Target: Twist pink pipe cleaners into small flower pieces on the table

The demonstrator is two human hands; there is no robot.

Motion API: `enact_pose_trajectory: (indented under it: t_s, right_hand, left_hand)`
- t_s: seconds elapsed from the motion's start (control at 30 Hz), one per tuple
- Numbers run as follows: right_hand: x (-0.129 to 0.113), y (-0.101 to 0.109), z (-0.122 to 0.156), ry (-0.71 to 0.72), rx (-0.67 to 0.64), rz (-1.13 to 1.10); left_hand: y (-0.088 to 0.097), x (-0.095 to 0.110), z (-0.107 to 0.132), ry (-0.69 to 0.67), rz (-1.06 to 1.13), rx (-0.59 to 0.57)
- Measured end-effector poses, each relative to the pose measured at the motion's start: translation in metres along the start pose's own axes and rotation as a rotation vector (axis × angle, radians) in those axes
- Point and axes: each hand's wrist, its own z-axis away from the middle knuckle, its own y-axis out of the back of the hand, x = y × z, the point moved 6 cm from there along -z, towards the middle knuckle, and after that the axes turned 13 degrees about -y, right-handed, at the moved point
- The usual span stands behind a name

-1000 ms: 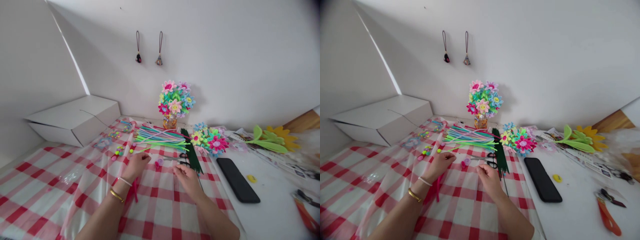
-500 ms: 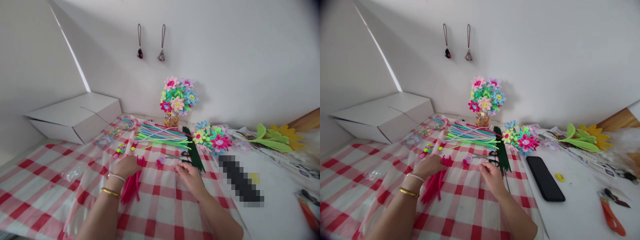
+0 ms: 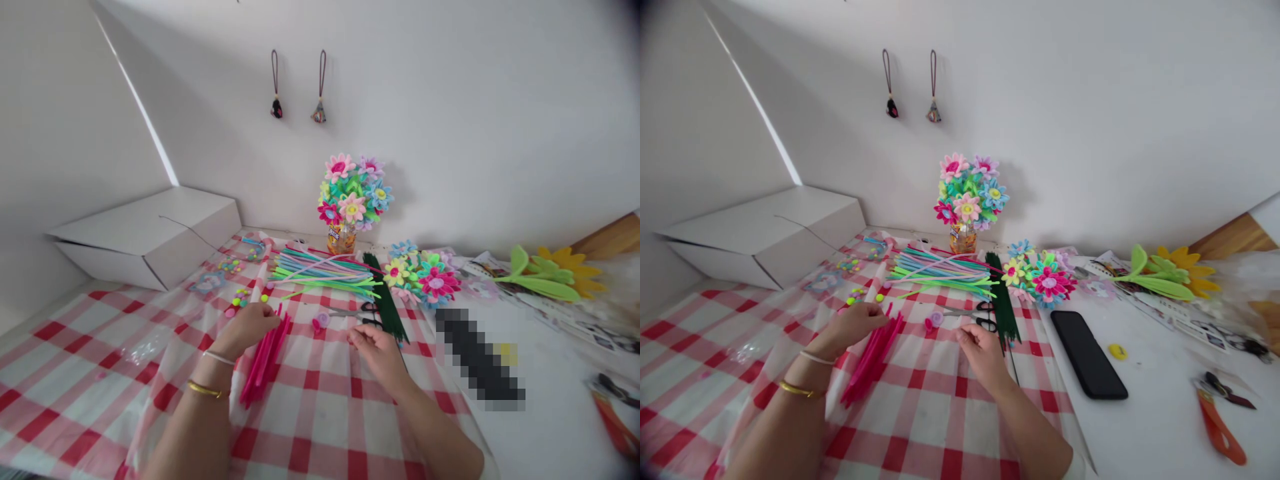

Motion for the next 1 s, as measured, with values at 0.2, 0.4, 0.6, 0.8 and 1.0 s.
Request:
enact_pose_trajectory:
  t_s: [0.2, 0.4, 0.6, 0.8, 1.0]
  right_hand:
    - [-0.004, -0.002, 0.002, -0.022, -0.027, -0.022]
    - [-0.005, -0.011, 0.006, -0.031, -0.184, -0.195]
    - [-0.008, -0.009, 0.008, -0.005, -0.175, -0.25]
    - [-0.006, -0.006, 0.006, -0.02, -0.128, -0.283]
    - [-0.008, 0.002, 0.007, -0.053, -0.042, -0.345]
  left_hand:
    - [-0.015, 0.03, 0.006, -0.085, 0.515, -0.049]
    - [-0.063, 0.082, 0.017, -0.165, 0.916, -0.316]
    - [-0.089, 0.093, 0.022, -0.199, 0.975, -0.36]
    - [-0.095, 0.094, 0.02, -0.224, 0.942, -0.373]
    - [-0.104, 0.095, 0.025, -0.209, 0.971, -0.512]
